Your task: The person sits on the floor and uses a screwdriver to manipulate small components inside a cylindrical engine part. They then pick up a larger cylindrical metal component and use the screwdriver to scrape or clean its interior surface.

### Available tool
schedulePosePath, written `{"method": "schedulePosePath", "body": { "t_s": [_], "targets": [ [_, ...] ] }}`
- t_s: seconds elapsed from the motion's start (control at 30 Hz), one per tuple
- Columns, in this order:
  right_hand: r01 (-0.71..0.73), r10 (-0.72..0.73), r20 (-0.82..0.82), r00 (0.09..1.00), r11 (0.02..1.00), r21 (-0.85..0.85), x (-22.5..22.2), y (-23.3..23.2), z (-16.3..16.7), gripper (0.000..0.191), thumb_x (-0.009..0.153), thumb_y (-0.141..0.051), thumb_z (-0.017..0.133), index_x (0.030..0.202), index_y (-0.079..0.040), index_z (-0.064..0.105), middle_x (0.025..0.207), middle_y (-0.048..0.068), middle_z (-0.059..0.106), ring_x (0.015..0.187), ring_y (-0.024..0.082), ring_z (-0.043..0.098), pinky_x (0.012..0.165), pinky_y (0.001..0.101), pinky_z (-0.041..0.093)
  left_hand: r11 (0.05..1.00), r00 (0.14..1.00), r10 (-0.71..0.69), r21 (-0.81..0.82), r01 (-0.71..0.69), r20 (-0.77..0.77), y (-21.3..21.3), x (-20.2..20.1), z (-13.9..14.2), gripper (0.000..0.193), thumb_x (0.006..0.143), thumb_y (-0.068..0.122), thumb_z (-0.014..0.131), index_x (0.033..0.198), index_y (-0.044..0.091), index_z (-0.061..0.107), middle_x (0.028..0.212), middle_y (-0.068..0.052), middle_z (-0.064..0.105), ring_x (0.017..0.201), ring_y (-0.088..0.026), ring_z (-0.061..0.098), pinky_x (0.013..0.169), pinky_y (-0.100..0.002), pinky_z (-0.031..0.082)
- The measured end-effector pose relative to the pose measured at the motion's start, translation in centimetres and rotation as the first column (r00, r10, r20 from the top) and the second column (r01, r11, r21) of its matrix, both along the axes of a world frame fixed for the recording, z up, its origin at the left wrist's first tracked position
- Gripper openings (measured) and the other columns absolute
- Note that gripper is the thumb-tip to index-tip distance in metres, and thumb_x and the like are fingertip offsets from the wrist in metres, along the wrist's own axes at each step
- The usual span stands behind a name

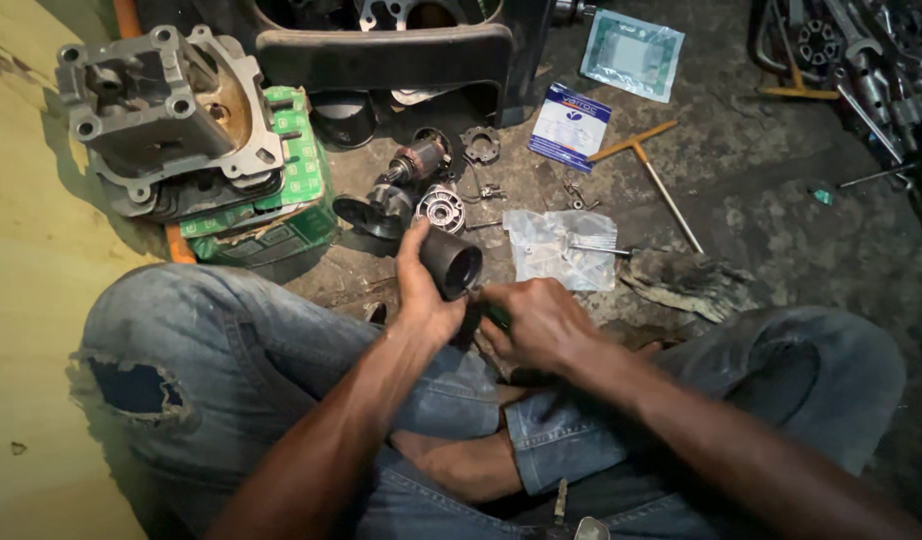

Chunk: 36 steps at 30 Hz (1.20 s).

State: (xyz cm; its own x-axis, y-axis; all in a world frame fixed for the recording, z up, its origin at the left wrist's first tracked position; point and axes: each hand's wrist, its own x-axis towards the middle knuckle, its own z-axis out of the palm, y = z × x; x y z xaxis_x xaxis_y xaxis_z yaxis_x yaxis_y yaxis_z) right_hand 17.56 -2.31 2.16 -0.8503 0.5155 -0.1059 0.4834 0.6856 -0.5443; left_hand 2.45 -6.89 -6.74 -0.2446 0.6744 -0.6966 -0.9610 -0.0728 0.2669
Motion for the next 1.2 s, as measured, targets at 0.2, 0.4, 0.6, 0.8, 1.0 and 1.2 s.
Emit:
{"method": "schedulePosePath", "body": {
  "t_s": [0.2, 0.4, 0.6, 0.8, 1.0, 1.2],
  "targets": [
    [0.001, 0.001, 0.062, 0.998, 0.999, -0.034, 0.0, 0.0, 0.0, 0.031, 0.079, -0.023, 0.076, 0.108, -0.011, 0.076, 0.072, 0.02, 0.074, 0.065, 0.036, 0.073, 0.066, 0.0453, 0.06, 0.989, 0.991, -0.134, 0.069, 0.134, -0.003, -0.3, 0.8, -0.8, 0.04, 0.083, 0.054, 0.073, 0.093, 0.017, 0.063, 0.082, -0.004, 0.067, 0.071, -0.021, 0.065, 0.065, -0.037, 0.054],
    [0.238, -0.238, 0.068, 0.969, 0.819, -0.522, 0.6, 1.4, -0.9, 0.029, 0.081, -0.017, 0.072, 0.107, -0.005, 0.077, 0.076, 0.01, 0.078, 0.061, 0.02, 0.075, 0.059, 0.0386, 0.061, 0.99, 0.991, -0.13, 0.065, 0.127, 0.038, -0.4, 0.7, 0.4, 0.039, 0.08, 0.049, 0.07, 0.092, 0.012, 0.064, 0.081, -0.007, 0.068, 0.072, -0.025, 0.067, 0.066, -0.039, 0.056],
    [0.092, -0.121, -0.089, 0.989, 0.956, -0.28, 0.6, 1.5, -1.7, 0.027, 0.083, -0.017, 0.075, 0.108, -0.006, 0.078, 0.074, 0.015, 0.075, 0.062, 0.018, 0.069, 0.059, 0.0369, 0.055, 0.987, 0.996, -0.056, 0.157, 0.045, 0.069, -0.4, 0.6, 0.7, 0.035, 0.079, 0.045, 0.072, 0.09, 0.013, 0.063, 0.079, -0.005, 0.066, 0.07, -0.024, 0.065, 0.066, -0.039, 0.055],
    [0.162, -0.162, 0.025, 0.986, 0.936, -0.314, 0.9, 1.0, 0.0, 0.028, 0.083, -0.02, 0.075, 0.109, -0.009, 0.076, 0.065, 0.012, 0.072, 0.053, 0.015, 0.065, 0.052, 0.0343, 0.051, 0.998, 0.999, 0.03, 0.064, -0.029, -0.013, 0.0, -0.4, 0.4, 0.036, 0.074, 0.046, 0.072, 0.091, 0.015, 0.063, 0.078, -0.004, 0.066, 0.067, -0.024, 0.065, 0.06, -0.04, 0.053],
    [0.289, -0.309, 0.039, 0.95, 0.831, -0.475, 1.0, 1.6, 0.5, 0.021, 0.085, -0.019, 0.076, 0.103, -0.007, 0.077, 0.065, 0.0, 0.068, 0.054, 0.008, 0.057, 0.049, 0.0273, 0.045, 0.984, 0.997, 0.078, 0.159, -0.081, 0.024, -0.3, -0.4, 1.8, 0.051, 0.072, 0.046, 0.071, 0.107, 0.009, 0.062, 0.086, -0.013, 0.069, 0.075, -0.03, 0.069, 0.069, -0.042, 0.058],
    [0.2, -0.288, -0.048, 0.956, 0.766, -0.611, 1.1, 0.2, -0.7, 0.018, 0.089, -0.017, 0.074, 0.102, -0.006, 0.078, 0.069, 0.003, 0.064, 0.059, 0.009, 0.053, 0.052, 0.0285, 0.042, 0.977, 0.996, 0.073, 0.203, -0.061, -0.052, -0.6, -0.2, 3.3, 0.059, 0.072, 0.049, 0.072, 0.109, 0.004, 0.059, 0.087, -0.019, 0.068, 0.075, -0.033, 0.07, 0.07, -0.043, 0.061]
  ]
}}
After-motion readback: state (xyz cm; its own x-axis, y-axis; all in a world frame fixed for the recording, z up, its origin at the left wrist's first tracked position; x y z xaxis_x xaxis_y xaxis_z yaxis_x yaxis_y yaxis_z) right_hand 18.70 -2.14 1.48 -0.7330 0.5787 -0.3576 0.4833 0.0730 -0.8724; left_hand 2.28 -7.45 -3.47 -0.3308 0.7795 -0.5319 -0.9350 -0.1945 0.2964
